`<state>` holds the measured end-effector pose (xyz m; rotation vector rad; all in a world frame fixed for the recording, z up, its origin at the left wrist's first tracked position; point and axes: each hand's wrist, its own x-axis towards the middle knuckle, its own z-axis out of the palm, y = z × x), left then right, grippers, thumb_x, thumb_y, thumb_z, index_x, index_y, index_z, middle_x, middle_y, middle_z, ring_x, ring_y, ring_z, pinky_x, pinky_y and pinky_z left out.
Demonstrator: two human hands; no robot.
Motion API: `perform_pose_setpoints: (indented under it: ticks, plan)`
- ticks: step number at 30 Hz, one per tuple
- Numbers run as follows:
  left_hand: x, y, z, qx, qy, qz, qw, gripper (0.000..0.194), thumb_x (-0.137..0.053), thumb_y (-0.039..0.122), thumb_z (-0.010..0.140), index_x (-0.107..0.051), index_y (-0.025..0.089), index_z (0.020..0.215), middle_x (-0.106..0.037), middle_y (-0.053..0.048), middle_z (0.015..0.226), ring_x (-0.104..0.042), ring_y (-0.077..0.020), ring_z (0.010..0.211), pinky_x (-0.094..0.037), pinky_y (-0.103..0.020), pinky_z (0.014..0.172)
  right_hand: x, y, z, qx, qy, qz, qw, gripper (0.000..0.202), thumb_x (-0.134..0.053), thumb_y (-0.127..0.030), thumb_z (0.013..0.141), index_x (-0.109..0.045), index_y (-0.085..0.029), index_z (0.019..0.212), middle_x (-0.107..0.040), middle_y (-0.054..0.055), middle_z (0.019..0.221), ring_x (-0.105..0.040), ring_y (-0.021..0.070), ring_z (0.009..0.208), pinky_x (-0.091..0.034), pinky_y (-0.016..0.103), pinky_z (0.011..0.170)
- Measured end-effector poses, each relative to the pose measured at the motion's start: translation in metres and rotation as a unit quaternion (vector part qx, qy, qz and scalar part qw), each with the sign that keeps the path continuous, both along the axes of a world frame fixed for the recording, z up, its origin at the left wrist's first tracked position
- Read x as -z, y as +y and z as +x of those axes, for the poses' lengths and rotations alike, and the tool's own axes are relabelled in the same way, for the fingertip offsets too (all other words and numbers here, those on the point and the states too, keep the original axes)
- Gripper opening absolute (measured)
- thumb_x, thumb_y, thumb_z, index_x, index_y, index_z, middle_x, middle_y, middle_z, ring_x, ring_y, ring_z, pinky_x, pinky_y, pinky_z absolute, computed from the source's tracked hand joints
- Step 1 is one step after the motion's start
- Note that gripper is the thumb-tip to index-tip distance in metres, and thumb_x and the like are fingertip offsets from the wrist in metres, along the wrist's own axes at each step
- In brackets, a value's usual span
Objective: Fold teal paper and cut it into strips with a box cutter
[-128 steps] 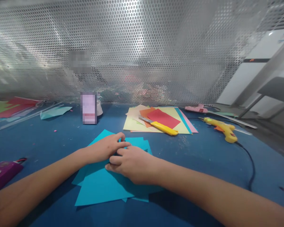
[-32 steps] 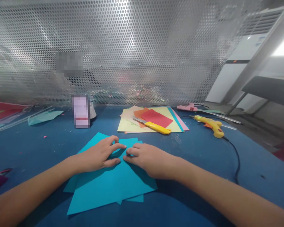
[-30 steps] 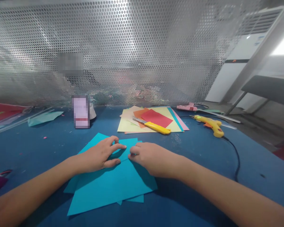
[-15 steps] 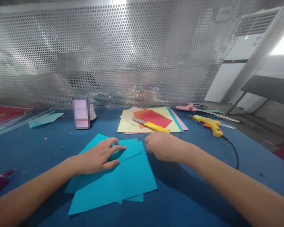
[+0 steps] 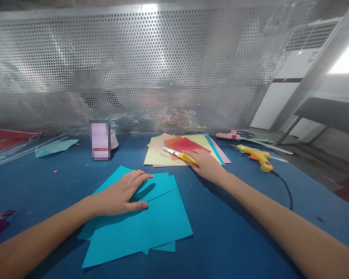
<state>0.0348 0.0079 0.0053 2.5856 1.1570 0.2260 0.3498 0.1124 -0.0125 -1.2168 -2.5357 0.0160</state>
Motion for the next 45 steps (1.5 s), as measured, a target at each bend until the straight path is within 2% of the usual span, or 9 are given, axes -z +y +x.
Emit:
perform_pose_setpoints:
  ticks: [6,10,13,17,23,28,31,36,45]
  plan:
    - [-0.004,-0.002,0.001,-0.037,-0.057,-0.055,0.996,0.067,-0.058,0.054,0.086,-0.031,0.024,0.139,-0.051,-0.010,0.117,-0.050,-0.0282,0.109,-0.044,-0.046,0.094,-0.016,0.000,0.003,0.025,0.048,-0.050,0.997,0.044,-0.034,-0.024,0.087,-0.058,-0.018,0.124,-0.066,0.010,0.117,-0.059,0.0271,0.106,-0.046,0.039,0.089]
    - [0.000,0.000,0.000,-0.044,-0.079,-0.036,0.995,0.074,-0.062,0.057,0.082,-0.029,0.025,0.139,-0.042,-0.012,0.132,-0.043,-0.0327,0.119,-0.040,-0.051,0.099,-0.023,-0.001,0.004,0.025,0.053,-0.106,0.993,0.044,-0.031,-0.022,0.085,-0.064,-0.019,0.114,-0.071,0.006,0.098,-0.063,0.0230,0.089,-0.048,0.033,0.077]
    - [0.002,0.001,-0.001,-0.049,-0.080,-0.023,0.995,0.076,-0.062,0.060,0.080,-0.029,0.026,0.140,-0.033,-0.014,0.142,-0.033,-0.0369,0.129,-0.033,-0.056,0.104,-0.023,-0.004,0.003,0.005,0.041,-0.145,0.989,0.040,-0.034,-0.022,0.083,-0.067,-0.020,0.106,-0.071,0.005,0.096,-0.063,0.0216,0.084,-0.047,0.031,0.072]
    - [0.001,0.001,-0.001,-0.061,-0.085,-0.061,0.993,0.075,-0.062,0.055,0.082,-0.027,0.025,0.141,-0.037,-0.014,0.139,-0.038,-0.0354,0.125,-0.036,-0.055,0.101,-0.020,-0.007,0.000,-0.025,0.026,-0.174,0.984,0.038,-0.036,-0.021,0.082,-0.066,-0.019,0.105,-0.069,0.007,0.098,-0.062,0.0229,0.085,-0.046,0.032,0.074]
    - [0.003,0.002,0.000,-0.070,-0.124,-0.096,0.985,0.072,-0.066,0.046,0.081,-0.029,0.026,0.140,-0.045,-0.011,0.127,-0.044,-0.0311,0.117,-0.040,-0.052,0.099,-0.024,-0.010,0.001,-0.066,0.009,-0.182,0.981,0.037,-0.036,-0.037,0.093,-0.064,-0.020,0.111,-0.067,0.009,0.105,-0.059,0.0258,0.094,-0.044,0.037,0.081]
    - [0.003,0.002,0.001,-0.045,-0.122,-0.062,0.990,0.067,-0.065,0.044,0.083,-0.032,0.026,0.138,-0.040,-0.011,0.138,-0.040,-0.0325,0.125,-0.038,-0.051,0.102,-0.022,-0.010,0.000,-0.103,0.001,-0.164,0.981,0.047,-0.043,-0.049,0.093,-0.055,-0.023,0.131,-0.061,0.010,0.120,-0.055,0.0271,0.107,-0.041,0.038,0.089]
    - [0.003,0.002,0.002,-0.037,-0.113,-0.049,0.992,0.057,-0.061,0.041,0.086,-0.035,0.027,0.135,-0.041,-0.010,0.140,-0.041,-0.0317,0.125,-0.039,-0.050,0.102,-0.018,-0.009,-0.001,-0.137,0.003,-0.141,0.981,0.047,-0.052,-0.048,0.090,-0.056,-0.025,0.130,-0.062,0.010,0.115,-0.055,0.0266,0.103,-0.042,0.038,0.086]
    - [0.004,-0.001,0.003,-0.028,-0.104,-0.042,0.993,0.044,-0.056,0.036,0.090,-0.040,0.027,0.130,-0.045,-0.008,0.135,-0.041,-0.0294,0.124,-0.040,-0.048,0.102,-0.017,-0.008,-0.001,-0.155,0.020,-0.142,0.977,0.037,-0.049,-0.039,0.093,-0.061,-0.023,0.124,-0.062,0.010,0.108,-0.056,0.0233,0.098,-0.043,0.036,0.085]
    - [0.007,-0.001,0.002,-0.041,-0.099,-0.017,0.994,0.055,-0.056,0.042,0.089,-0.032,0.024,0.135,-0.035,-0.013,0.142,-0.031,-0.0342,0.131,-0.032,-0.056,0.106,-0.023,-0.011,0.000,-0.146,0.016,-0.161,0.976,0.037,-0.049,-0.040,0.092,-0.063,-0.020,0.119,-0.062,0.011,0.106,-0.056,0.0248,0.098,-0.042,0.038,0.085]
